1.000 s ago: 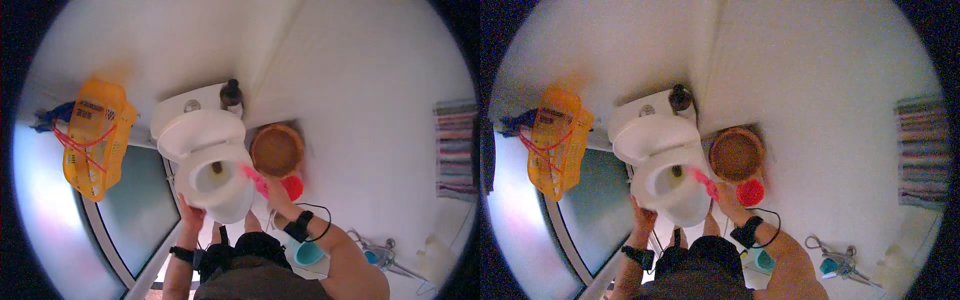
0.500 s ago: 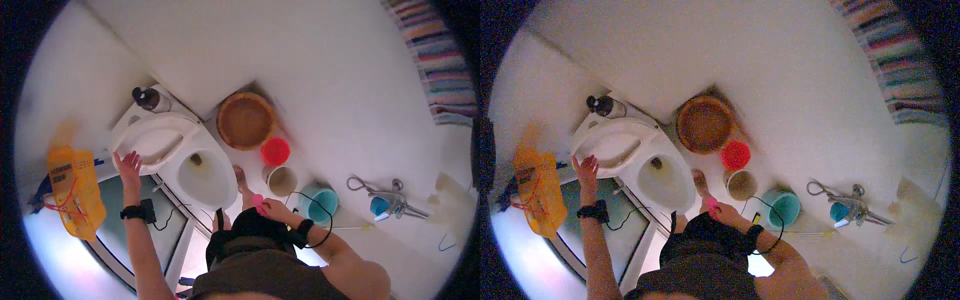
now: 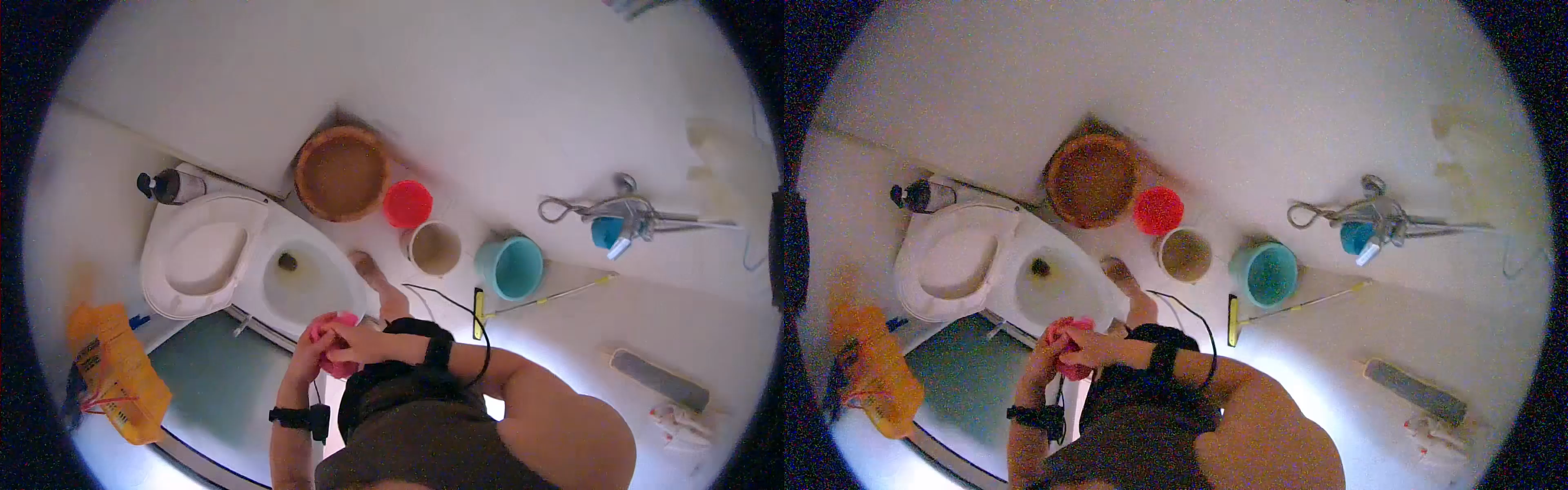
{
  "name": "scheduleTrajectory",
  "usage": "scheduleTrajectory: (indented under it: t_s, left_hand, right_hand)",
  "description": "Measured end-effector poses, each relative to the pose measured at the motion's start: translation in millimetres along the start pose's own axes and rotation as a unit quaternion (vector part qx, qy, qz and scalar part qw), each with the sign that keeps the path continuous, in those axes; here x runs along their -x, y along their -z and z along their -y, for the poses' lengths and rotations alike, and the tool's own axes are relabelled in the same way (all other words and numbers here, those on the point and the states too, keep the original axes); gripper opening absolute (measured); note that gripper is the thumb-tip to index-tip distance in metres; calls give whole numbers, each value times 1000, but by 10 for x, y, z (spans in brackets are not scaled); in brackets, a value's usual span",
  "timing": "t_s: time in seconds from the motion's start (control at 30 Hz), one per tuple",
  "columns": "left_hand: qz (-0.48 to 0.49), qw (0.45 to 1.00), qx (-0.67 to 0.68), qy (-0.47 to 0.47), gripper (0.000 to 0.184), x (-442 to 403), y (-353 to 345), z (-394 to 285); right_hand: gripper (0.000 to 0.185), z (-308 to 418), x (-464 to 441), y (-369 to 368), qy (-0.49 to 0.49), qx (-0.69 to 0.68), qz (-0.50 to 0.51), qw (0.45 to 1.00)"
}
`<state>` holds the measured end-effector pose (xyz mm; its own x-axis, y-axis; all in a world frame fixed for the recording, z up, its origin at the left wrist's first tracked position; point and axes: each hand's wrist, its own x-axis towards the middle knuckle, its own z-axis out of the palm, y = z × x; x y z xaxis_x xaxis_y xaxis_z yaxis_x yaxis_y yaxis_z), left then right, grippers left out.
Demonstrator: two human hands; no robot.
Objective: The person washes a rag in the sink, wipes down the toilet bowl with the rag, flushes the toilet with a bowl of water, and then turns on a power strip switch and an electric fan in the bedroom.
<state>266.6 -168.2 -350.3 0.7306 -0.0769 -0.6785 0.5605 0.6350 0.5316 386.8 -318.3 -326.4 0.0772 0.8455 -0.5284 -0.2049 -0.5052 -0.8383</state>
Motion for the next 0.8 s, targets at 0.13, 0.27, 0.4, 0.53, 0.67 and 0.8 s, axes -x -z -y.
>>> scheduleTrajectory:
  t_s: [0.13,0.27,0.4,0.53,0.67,0.8]
  left_hand:
    - [-20,999,-38,-16,42,131,30,428]
    - [-102,981,-164,-12,29,358,521,1016]
    - [-219,959,-176,47,21,641,722,1134]
    - [-291,944,-144,64,26,912,987,1507]
    - [-346,924,-81,140,27,976,1116,2037]
    - [-380,894,-142,189,32,1105,1257,3114]
  right_hand:
    - [44,-442,191,-318,46,-49,-55,996]
    - [36,-860,513,-216,17,-97,-193,976]
    - [34,-1077,776,251,-54,-282,-250,925]
    - [37,-1434,701,888,-80,-320,-275,903]
    - [36,-2250,162,1751,-192,-232,-340,891]
    - [39,-4170,-409,3184,-179,277,-137,934]
